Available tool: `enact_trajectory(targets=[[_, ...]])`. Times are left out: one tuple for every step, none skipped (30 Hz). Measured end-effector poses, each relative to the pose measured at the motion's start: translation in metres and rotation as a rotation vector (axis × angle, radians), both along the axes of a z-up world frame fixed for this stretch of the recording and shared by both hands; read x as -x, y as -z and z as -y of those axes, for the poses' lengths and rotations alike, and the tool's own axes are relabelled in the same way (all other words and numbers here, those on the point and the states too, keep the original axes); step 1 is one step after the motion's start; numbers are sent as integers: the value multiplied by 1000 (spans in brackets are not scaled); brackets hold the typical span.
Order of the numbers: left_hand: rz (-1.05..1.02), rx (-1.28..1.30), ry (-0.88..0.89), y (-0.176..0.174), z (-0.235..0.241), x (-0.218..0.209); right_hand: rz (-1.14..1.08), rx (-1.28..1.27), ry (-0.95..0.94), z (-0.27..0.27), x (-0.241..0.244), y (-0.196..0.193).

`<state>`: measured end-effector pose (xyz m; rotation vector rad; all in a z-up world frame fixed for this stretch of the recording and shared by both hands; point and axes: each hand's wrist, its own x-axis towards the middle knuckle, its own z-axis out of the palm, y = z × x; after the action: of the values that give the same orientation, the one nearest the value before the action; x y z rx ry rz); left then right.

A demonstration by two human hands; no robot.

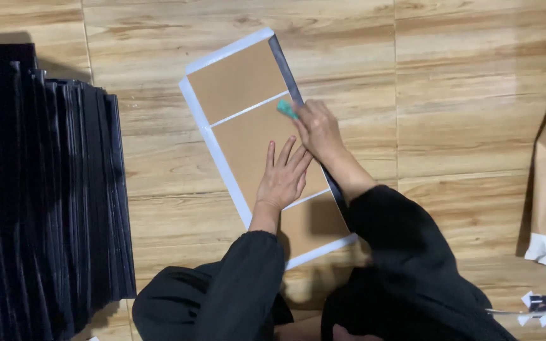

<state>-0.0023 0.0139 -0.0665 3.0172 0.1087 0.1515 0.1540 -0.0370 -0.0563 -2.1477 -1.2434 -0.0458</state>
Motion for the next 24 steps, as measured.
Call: enact_trajectory(targets=[[9, -14, -7, 1, -1, -2, -40, 20, -49, 1, 2, -6], [19, -17, -9, -2, -1, -2, -30, 18, -51, 3, -3, 0], [21, -8, -10, -5, -1, -1, -116, -13, 15, 6, -8, 8], [23, 0, -10, -7, -1, -1, -203, -44, 81, 9, -13, 17], [11, 9, -14, -7, 0, 0, -214, -34, 79, 9, -18, 13], [11, 11, -16, -7, 2, 0, -124, -43, 70, 10, -22, 10], [18, 4, -12, -8, -2, -3, -26, -62, 67, 6, -29, 6], [14, 4, -8, -6, 0, 1, -30, -62, 71, 12, -16, 3], [37, 20, -12, -5, -1, 0, 13, -19, 28, 14, -8, -1], [60, 37, -15, -4, -1, -1, 55, 24, -14, 17, 0, -6], [56, 42, -12, -1, -1, -1, 51, 29, -10, 23, 5, -7], [81, 44, -1, 3, -1, -1, 16, 63, -45, 30, 11, -7], [116, 40, 4, 8, -4, -5, -7, 92, -85, 32, 13, -8], [123, 39, 3, 5, -2, 0, -1, 91, -87, 37, 8, 6], [135, 47, 2, 3, -2, 1, -106, 83, -48, 39, 0, 20], [147, 56, 1, 2, -2, 1, -211, 75, -10, 42, -8, 34], [132, 68, 1, 3, 1, 3, -227, 86, -7, 41, -6, 24], [147, 76, -4, 4, 4, 4, -126, 63, 9, 39, -5, 14], [178, 69, -7, 5, -3, -2, -11, 24, 25, 28, -12, 3], [178, 66, -4, 8, -3, 0, -11, 20, 28, 34, 1, 1], [171, 63, -8, 11, -2, 1, 17, 35, 7, 40, 12, -2], [165, 61, -13, 13, -1, 1, 45, 51, -14, 47, 24, -5], [160, 72, -5, 13, 0, 3, 40, 61, -5, 57, 31, -4], [181, 88, -11, 13, 2, 5, -37, 85, -27, 67, 39, -3]])
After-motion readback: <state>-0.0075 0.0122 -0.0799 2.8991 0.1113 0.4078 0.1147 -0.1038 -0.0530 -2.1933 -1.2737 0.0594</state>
